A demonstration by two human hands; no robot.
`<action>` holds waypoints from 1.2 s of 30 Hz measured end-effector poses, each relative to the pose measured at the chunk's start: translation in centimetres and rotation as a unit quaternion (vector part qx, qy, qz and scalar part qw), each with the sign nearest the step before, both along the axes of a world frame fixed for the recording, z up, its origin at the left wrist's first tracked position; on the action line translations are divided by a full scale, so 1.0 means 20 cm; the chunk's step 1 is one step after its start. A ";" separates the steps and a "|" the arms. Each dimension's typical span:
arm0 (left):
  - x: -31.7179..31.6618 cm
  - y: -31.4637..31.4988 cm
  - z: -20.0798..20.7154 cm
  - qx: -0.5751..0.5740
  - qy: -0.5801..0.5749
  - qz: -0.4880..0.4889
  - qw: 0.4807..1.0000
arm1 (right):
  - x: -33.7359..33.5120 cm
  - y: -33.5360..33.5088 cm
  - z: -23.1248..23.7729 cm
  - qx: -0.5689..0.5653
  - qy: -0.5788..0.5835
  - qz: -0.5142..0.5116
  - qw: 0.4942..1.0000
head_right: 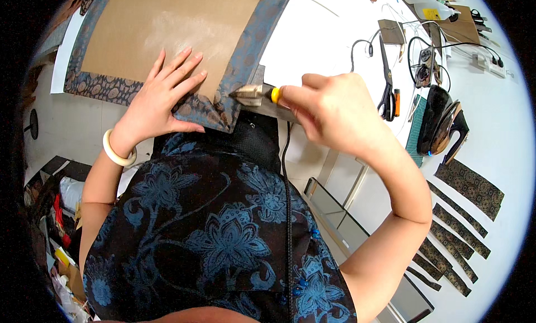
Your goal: The person trims the edges of a patterned fabric strip attached to a rectangular board using scissors and a yellow utility knife. They carefully cut along the perimeter, remove excess material, and smooth the edges to ensure a clean finish.
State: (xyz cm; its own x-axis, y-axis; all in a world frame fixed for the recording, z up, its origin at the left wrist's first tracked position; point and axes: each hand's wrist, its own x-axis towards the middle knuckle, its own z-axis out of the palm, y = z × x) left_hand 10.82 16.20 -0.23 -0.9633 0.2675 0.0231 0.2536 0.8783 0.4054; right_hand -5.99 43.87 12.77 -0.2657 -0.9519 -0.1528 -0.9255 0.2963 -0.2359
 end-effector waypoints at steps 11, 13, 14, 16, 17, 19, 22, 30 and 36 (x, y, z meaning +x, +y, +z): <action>0.51 0.04 -0.19 0.506 0.069 0.545 0.666 | -0.32 0.03 -0.15 -0.169 0.037 -0.125 0.977; 0.41 0.12 -0.15 0.623 0.033 0.629 0.464 | -0.33 0.09 -0.24 -0.266 -0.060 -0.202 0.940; 0.37 0.13 -0.15 0.642 0.045 0.611 0.462 | -0.33 0.10 -0.28 -0.321 -0.120 -0.239 0.909; 0.27 0.10 -0.16 0.678 0.071 0.568 0.461 | -0.31 0.10 -0.29 -0.338 -0.111 -0.281 0.891; 0.26 0.06 -0.21 0.655 0.081 0.577 0.482 | -0.31 0.11 -0.30 -0.347 -0.106 -0.302 0.881; 0.24 0.09 -0.19 0.638 0.075 0.596 0.481 | -0.28 0.14 -0.33 -0.362 -0.089 -0.332 0.866; 0.26 0.08 -0.19 0.642 0.119 0.582 0.485 | -0.23 0.20 -0.34 -0.387 -0.078 -0.356 0.847; 0.15 -0.33 0.15 0.607 0.261 0.426 0.618 | -0.13 0.32 -0.30 -0.417 -0.126 -0.268 0.859; 0.00 -0.58 0.29 0.559 0.324 0.295 0.704 | -0.08 0.15 -0.29 -0.345 -0.065 -0.109 0.930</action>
